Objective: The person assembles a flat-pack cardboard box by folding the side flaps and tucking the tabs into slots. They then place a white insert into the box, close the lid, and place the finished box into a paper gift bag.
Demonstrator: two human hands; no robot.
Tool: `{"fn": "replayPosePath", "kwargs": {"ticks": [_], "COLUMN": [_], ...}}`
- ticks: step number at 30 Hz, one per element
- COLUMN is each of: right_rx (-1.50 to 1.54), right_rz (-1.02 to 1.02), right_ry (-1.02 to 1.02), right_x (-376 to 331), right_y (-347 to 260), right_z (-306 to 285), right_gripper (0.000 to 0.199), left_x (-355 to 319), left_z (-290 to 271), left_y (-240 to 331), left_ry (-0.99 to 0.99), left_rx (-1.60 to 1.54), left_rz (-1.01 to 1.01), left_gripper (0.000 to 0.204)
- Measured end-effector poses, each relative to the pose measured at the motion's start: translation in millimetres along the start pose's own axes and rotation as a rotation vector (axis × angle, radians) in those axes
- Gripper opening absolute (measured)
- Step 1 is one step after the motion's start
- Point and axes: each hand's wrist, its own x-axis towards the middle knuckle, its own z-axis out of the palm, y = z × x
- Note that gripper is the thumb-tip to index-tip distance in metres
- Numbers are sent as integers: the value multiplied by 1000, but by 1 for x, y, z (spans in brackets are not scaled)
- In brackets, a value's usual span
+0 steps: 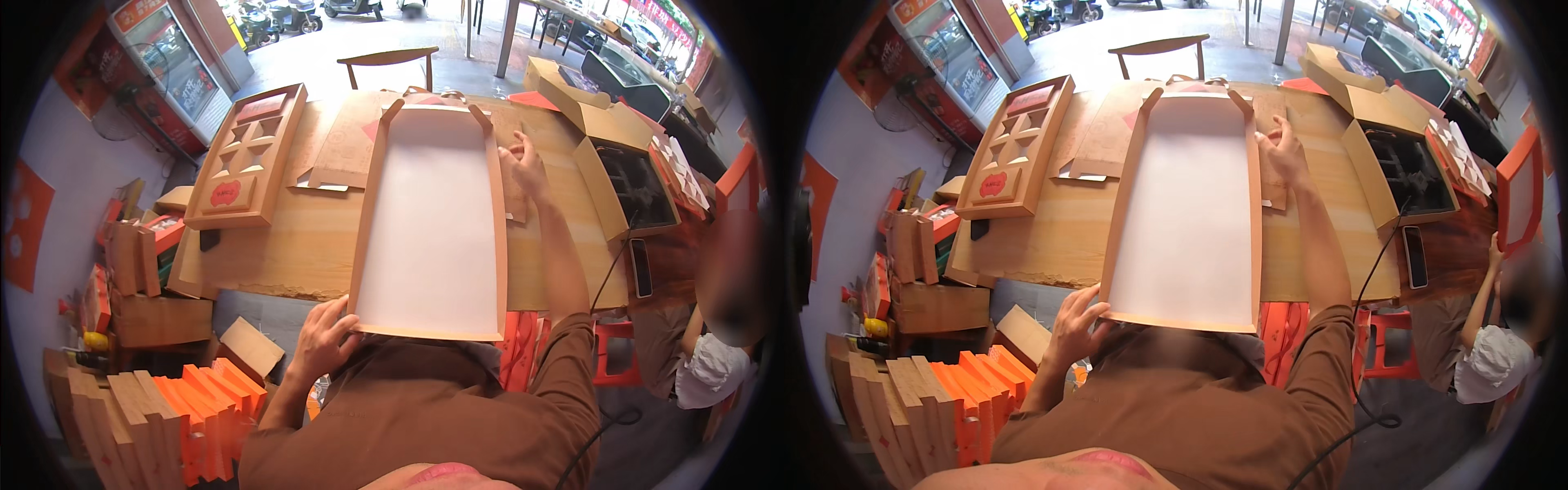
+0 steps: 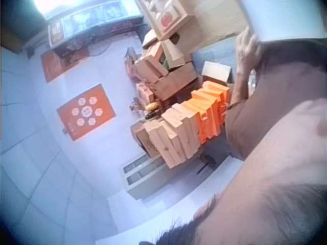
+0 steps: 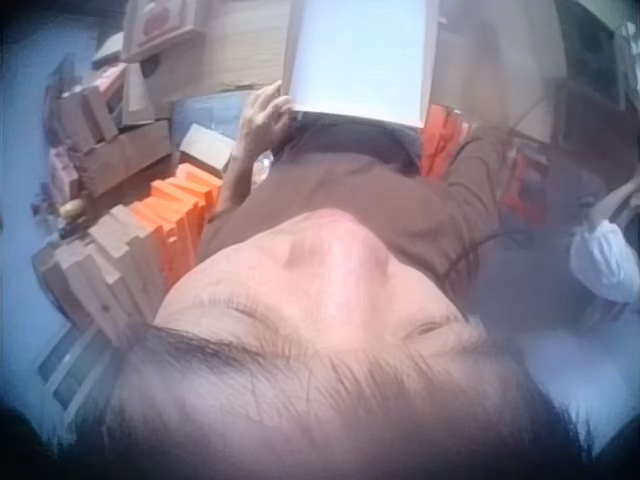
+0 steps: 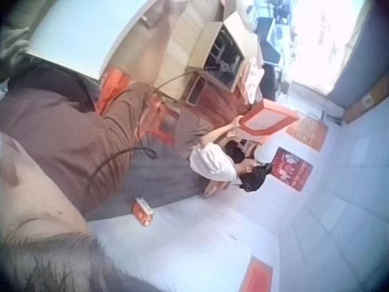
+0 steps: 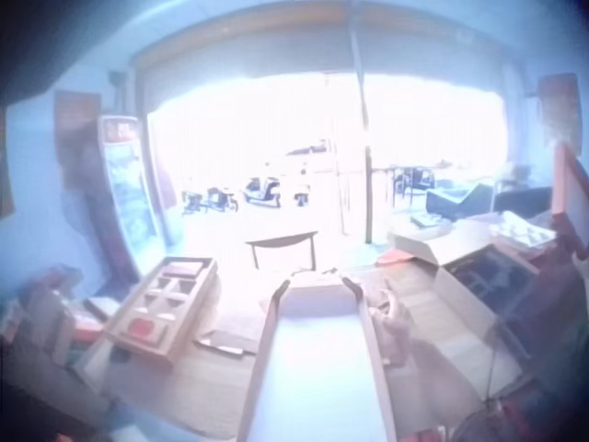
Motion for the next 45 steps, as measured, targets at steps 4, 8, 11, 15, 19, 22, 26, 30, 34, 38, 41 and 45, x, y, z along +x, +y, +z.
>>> {"fn": "replayPosePath", "kwargs": {"ticks": [4, 8, 11, 15, 19, 22, 26, 30, 34, 38, 41, 45], "right_rx": [5, 74, 62, 75, -1, -26, 66, 58, -2, -104, -7, 13], "right_rz": [22, -62, -155, -181, -260, -130, -149, -55, -124, -68, -72, -45], "right_ry": [-4, 99, 102, 41, 48, 115, 210, 123, 104, 104, 175, 167], "right_x": [43, 84, 110, 101, 94, 81, 83, 88, 89, 94, 94, 95], "right_y": [7, 33, 53, 38, 14, -3, 0, 16, 16, 20, 18, 18], "right_z": [24, 48, 54, 59, 62, 62, 62, 64, 67, 65, 67, 68], "right_gripper": [92, 72, 47, 31, 29, 28, 28, 25, 23, 29, 40, 45], "left_x": [1, 60, 154, 299, 390, 415, 414, 410, 412, 414, 411, 411], "left_z": [-22, -34, -34, 5, 76, 104, 133, 139, 140, 138, 131, 127], "left_y": [3, -35, -69, -138, -220, -226, -234, -237, -237, -237, -233, -228], "left_ry": [18, 64, 45, 30, 107, 96, 150, 281, 199, 125, 134, 97], "left_rx": [-128, -103, -110, -121, -375, -542, -345, -267, -368, -378, -435, -451], "left_rz": [8, -5, 26, -142, -453, -611, -454, -405, -430, -377, -387, -342], "left_gripper": [83, 73, 59, 41, 37, 32, 30, 41, 51, 56, 53, 44]}}
